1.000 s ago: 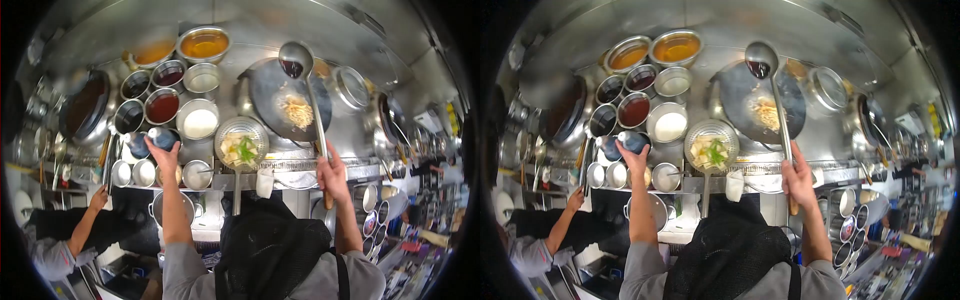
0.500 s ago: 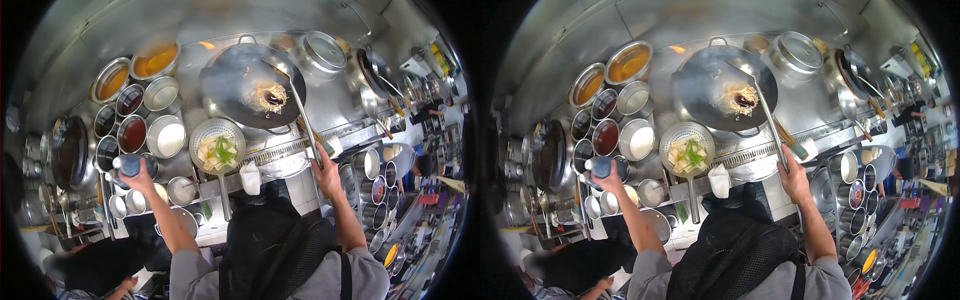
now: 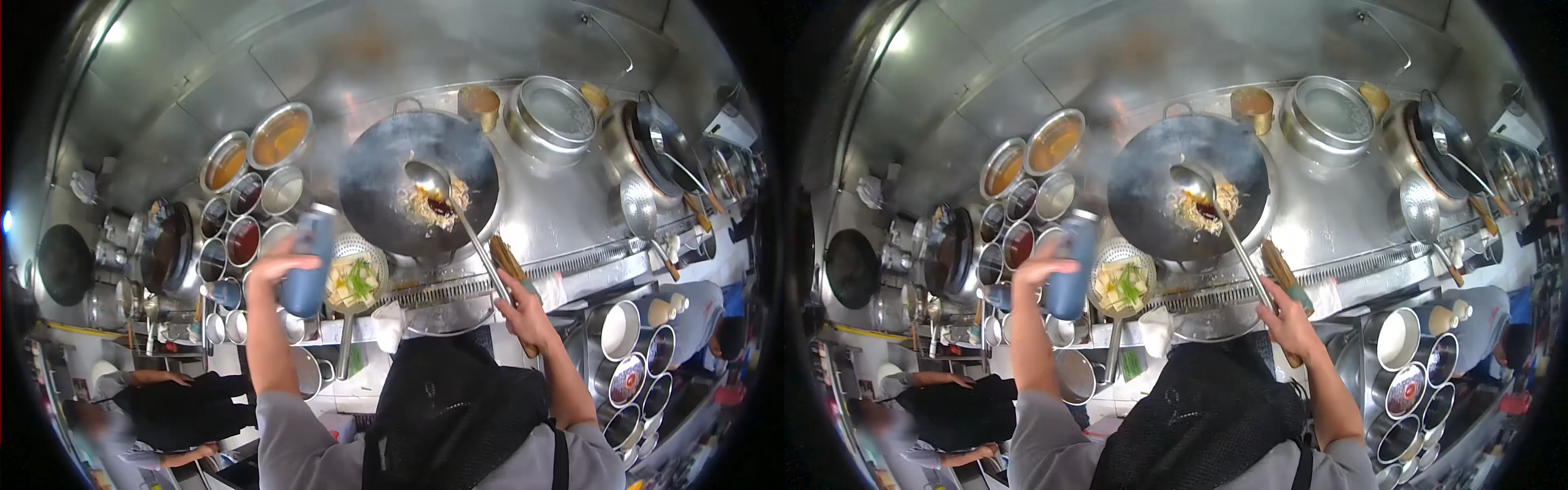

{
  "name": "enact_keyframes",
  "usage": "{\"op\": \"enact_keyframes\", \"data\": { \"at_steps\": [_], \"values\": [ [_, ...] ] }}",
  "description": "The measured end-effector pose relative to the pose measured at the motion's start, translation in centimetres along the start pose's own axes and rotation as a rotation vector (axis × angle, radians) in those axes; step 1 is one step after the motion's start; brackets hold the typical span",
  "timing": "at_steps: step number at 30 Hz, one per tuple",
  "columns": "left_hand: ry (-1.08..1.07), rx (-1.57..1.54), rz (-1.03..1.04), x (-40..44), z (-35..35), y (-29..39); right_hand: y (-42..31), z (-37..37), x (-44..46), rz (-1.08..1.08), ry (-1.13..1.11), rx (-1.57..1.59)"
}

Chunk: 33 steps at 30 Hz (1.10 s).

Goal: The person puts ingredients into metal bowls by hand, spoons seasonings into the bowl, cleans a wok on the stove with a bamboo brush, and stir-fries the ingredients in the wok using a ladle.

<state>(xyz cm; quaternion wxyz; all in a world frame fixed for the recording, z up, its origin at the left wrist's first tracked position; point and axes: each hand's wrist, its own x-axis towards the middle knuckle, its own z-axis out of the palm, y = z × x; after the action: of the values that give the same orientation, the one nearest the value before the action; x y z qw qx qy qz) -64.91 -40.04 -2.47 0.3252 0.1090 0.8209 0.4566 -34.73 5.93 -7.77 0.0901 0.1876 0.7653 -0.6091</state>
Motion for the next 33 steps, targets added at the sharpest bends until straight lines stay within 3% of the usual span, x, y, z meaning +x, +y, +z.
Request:
{"op": "enact_keyframes", "data": {
  "at_steps": [3, 6, 11, 13, 14, 15, 17, 18, 20, 23, 25, 28, 30, 32, 33],
  "values": [
    [-0.416, 0.127, -0.355, 6.3, 8.1, 8.3, 0.6, -3.1, -0.6, 0.041, -0.073, 0.039],
    [-0.552, 0.127, -0.435, 12.8, 11.4, 6.5, 1.4, -5.0, -1.4, 0.088, -0.178, 0.226],
    [-0.619, 0.165, -0.49, 15.9, 13.2, 6.4, 2.8, -6.2, -1.2, 0.128, -0.267, 0.308],
    [-0.425, 0.14, -0.251, 14.5, 13.3, 5.8, 3.1, -6.1, -0.6, 0.124, -0.251, 0.354],
    [-0.415, 0.131, -0.25, 13.4, 13.3, 5.2, 2.9, -6.1, 0.0, 0.135, -0.233, 0.316],
    [-0.301, -0.032, -0.162, 11.6, 13.3, 5.1, 3.1, -5.9, 1.2, 0.132, -0.245, 0.304],
    [-0.167, -0.212, -0.079, 8.2, 12.9, 3.7, 3.0, -5.2, 3.8, -0.106, -0.112, 0.052],
    [-0.084, -0.345, -0.001, 6.5, 12.5, 2.5, 0.0, -5.5, 4.5, 0.006, -0.102, -0.089],
    [0.064, -0.491, 0.139, 3.3, 11.7, -0.1, 0.6, -4.4, 8.7, -0.156, -0.009, -0.255],
    [0.246, -0.467, 0.134, -1.7, 9.4, -4.1, -1.3, -3.0, 13.0, -0.237, 0.024, -0.344],
    [0.329, -0.424, 0.126, -5.1, 7.7, -5.5, 0.3, -1.6, 16.8, -0.402, 0.071, -0.441],
    [0.478, -0.472, 0.097, -10.1, 5.3, -7.7, 0.4, 0.2, 19.3, -0.369, 0.022, -0.66],
    [0.673, -0.434, 0.191, -12.5, 3.2, -10.9, 1.1, -0.5, 18.5, -0.383, -0.051, -0.628],
    [0.869, -0.408, 0.19, -14.5, 0.8, -12.5, 1.5, -3.7, 16.0, -0.532, -0.06, -0.943],
    [0.94, -0.38, 0.188, -14.6, -0.6, -13.1, 1.0, -5.3, 13.9, -0.476, -0.049, -1.113]
  ]
}}
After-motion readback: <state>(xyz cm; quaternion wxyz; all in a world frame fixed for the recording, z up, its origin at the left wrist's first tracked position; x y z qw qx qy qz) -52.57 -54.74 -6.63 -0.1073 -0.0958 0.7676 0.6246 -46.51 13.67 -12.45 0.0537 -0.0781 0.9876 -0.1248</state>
